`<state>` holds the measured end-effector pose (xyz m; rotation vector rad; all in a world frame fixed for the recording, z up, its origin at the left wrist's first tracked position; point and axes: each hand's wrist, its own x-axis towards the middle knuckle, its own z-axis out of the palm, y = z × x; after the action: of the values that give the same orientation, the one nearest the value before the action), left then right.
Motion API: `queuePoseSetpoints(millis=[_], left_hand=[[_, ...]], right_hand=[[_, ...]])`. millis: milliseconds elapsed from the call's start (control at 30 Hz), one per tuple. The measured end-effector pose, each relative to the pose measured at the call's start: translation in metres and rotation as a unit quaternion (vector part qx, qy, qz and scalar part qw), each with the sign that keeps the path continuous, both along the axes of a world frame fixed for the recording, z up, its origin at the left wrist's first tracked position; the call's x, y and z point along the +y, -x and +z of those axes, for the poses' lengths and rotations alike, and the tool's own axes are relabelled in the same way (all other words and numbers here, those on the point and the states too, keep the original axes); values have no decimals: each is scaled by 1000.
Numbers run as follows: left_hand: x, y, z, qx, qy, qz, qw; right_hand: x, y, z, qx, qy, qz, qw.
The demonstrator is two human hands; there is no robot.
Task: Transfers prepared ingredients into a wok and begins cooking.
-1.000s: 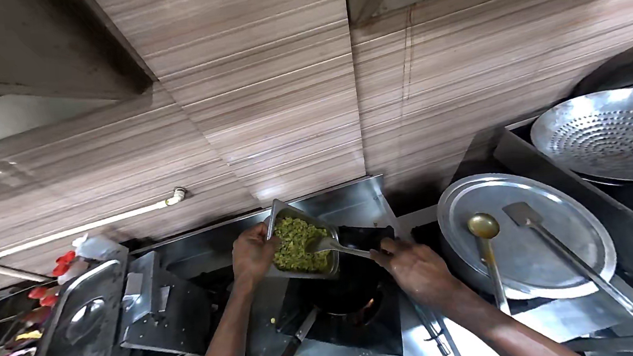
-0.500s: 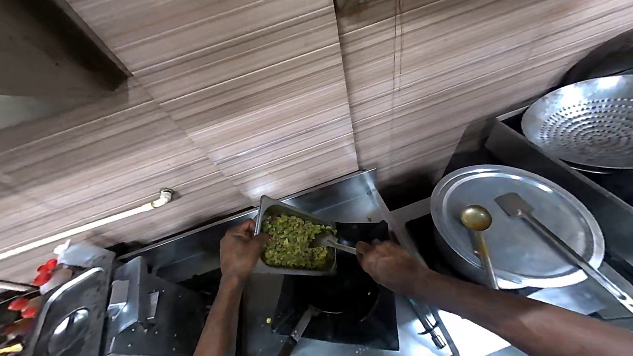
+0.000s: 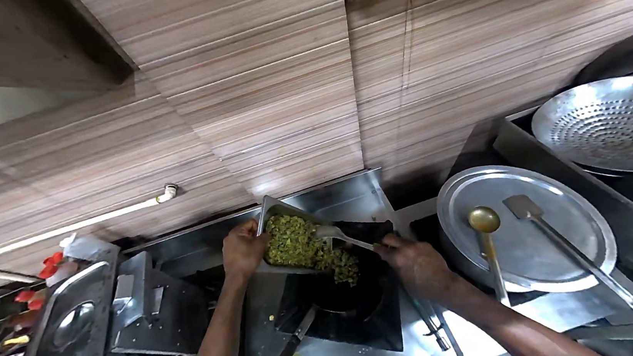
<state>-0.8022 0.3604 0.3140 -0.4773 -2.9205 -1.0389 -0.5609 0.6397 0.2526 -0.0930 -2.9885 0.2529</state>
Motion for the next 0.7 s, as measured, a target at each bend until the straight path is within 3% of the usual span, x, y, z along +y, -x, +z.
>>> queuePoseSetpoints(millis=[67,167,367,700], left_hand=[[2,-1,0,-6,2,-2,1000],[4,-1,-2,-7,-2,-2,1000],[7,5,-4,-16,4,-4,1000],[12,0,-8,-14,13,-10,1000]], right_hand=[[-1,3,5,76,-3,9,997],[-9,9,18,106,-13,29,994],[-22,16,0,73,-22,60,995],[-6,-11,-35,-13,29,17,999]])
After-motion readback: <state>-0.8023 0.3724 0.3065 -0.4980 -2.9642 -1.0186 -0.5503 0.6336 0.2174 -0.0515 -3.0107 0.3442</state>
